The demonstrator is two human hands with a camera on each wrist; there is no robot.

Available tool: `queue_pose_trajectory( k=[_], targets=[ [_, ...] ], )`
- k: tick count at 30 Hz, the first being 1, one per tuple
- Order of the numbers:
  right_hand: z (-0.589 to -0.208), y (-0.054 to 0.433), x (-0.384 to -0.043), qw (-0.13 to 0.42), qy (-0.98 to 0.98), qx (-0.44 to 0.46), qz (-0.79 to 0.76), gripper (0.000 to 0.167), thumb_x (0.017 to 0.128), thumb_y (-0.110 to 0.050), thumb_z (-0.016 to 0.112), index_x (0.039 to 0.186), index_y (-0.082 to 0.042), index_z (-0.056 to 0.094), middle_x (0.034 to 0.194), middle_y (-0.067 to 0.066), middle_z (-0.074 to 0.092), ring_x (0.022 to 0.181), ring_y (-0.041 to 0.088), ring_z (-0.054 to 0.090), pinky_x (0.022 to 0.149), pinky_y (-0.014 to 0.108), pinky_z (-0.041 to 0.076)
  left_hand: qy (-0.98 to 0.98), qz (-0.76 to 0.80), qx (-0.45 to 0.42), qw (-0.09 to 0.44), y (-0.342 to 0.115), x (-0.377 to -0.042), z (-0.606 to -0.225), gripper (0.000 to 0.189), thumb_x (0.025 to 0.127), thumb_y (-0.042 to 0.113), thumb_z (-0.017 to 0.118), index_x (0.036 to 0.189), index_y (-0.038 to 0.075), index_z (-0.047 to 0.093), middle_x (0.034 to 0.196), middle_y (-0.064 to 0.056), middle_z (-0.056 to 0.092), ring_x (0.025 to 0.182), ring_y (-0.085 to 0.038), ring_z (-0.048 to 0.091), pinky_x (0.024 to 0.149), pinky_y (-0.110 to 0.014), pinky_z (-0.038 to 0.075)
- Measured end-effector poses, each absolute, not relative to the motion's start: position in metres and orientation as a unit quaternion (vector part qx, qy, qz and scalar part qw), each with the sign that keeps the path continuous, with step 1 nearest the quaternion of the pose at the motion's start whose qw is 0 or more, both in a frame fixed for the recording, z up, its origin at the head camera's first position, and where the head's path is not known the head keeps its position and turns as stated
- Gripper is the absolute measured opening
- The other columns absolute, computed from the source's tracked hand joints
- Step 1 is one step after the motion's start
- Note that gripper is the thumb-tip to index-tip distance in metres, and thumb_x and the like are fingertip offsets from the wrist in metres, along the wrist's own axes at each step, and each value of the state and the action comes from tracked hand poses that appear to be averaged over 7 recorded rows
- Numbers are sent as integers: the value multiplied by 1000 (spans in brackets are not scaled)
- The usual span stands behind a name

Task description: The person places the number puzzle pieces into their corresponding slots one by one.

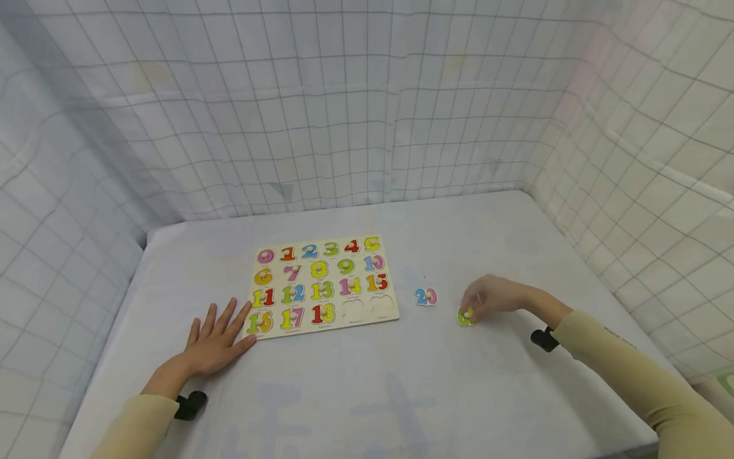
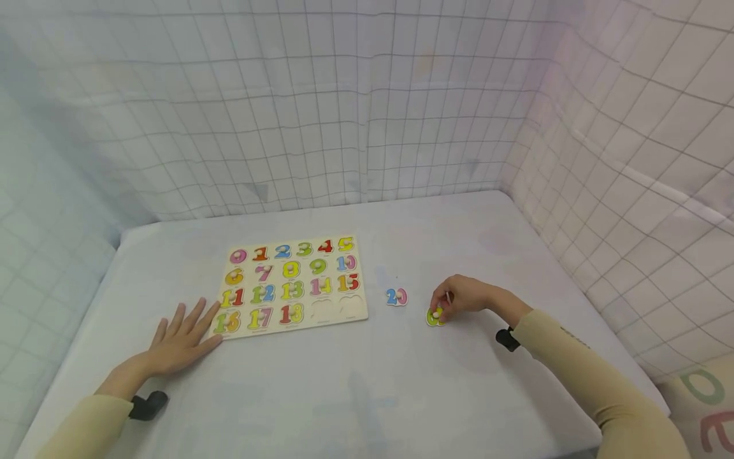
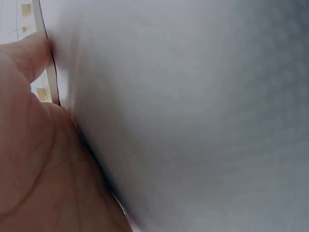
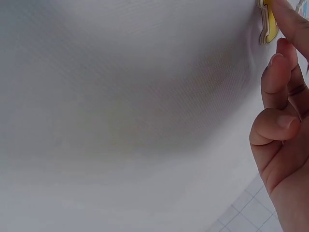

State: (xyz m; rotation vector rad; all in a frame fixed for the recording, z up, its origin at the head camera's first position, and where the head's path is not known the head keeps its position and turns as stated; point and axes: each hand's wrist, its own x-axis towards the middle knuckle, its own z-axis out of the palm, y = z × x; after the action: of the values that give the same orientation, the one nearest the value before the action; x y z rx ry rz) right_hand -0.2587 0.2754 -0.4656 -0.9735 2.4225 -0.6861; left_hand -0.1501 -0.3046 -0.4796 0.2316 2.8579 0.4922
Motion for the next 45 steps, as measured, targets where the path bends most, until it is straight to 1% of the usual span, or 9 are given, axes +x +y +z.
queue_pose_trajectory(
  k=[8, 17, 23, 27, 32, 39, 45],
  targets=[
    [-462, 274, -259, 225, 873, -362, -236, 18, 77, -13, 79, 90, -23, 73, 73, -9, 59, 72, 12, 52, 64, 29, 45, 975, 170, 81, 118, -303, -149, -477, 84, 92, 68, 35, 154, 23, 1, 156, -19, -10, 133, -41, -29, 95, -58, -28],
    [-456, 265, -259, 189, 901, -371, -124, 16, 79, -19, 78, 85, -32, 71, 75, -19, 57, 76, 8, 49, 68, 29, 42, 977, 158, 83, 113, -308, -153, -486, 83, 92, 68, 33, 153, 25, -2, 156, -19, -10, 133, -41, -29, 94, -58, -28],
    [-451, 259, -254, 169, 905, -381, -81, 14, 81, -20, 76, 86, -31, 70, 73, -18, 53, 73, 7, 49, 66, 29, 41, 978, 156, 83, 114, -307, -153, -484, 82, 92, 68, 32, 153, 25, -2, 156, -19, -10, 133, -41, -29, 94, -59, -28],
    [-449, 258, -252, 170, 910, -371, -69, 12, 83, -22, 74, 87, -31, 67, 73, -16, 52, 74, 8, 49, 66, 29, 40, 977, 157, 81, 116, -306, -152, -482, 83, 92, 68, 32, 153, 24, -2, 156, -19, -10, 133, -41, -29, 94, -58, -29],
    [-450, 260, -250, 173, 917, -356, -43, 11, 84, -29, 74, 87, -31, 63, 76, -18, 52, 74, 7, 49, 67, 29, 42, 976, 161, 79, 120, -305, -151, -480, 83, 92, 68, 32, 154, 24, -1, 156, -19, -10, 133, -40, -29, 94, -57, -29],
    [-453, 267, -247, 139, 914, -379, -34, 17, 82, -33, 74, 79, -29, 58, 76, -19, 49, 68, 4, 47, 63, 28, 41, 976, 161, 77, 123, -305, -150, -478, 84, 92, 68, 32, 154, 23, -1, 156, -19, -10, 133, -40, -29, 94, -57, -29],
    [-451, 257, -246, 109, 913, -388, -66, 17, 85, -36, 70, 77, -32, 56, 79, -18, 48, 69, 4, 47, 60, 26, 41, 975, 168, 77, 125, -305, -150, -477, 85, 91, 70, 32, 153, 24, -2, 156, -19, -11, 133, -41, -30, 94, -58, -29]
  ],
)
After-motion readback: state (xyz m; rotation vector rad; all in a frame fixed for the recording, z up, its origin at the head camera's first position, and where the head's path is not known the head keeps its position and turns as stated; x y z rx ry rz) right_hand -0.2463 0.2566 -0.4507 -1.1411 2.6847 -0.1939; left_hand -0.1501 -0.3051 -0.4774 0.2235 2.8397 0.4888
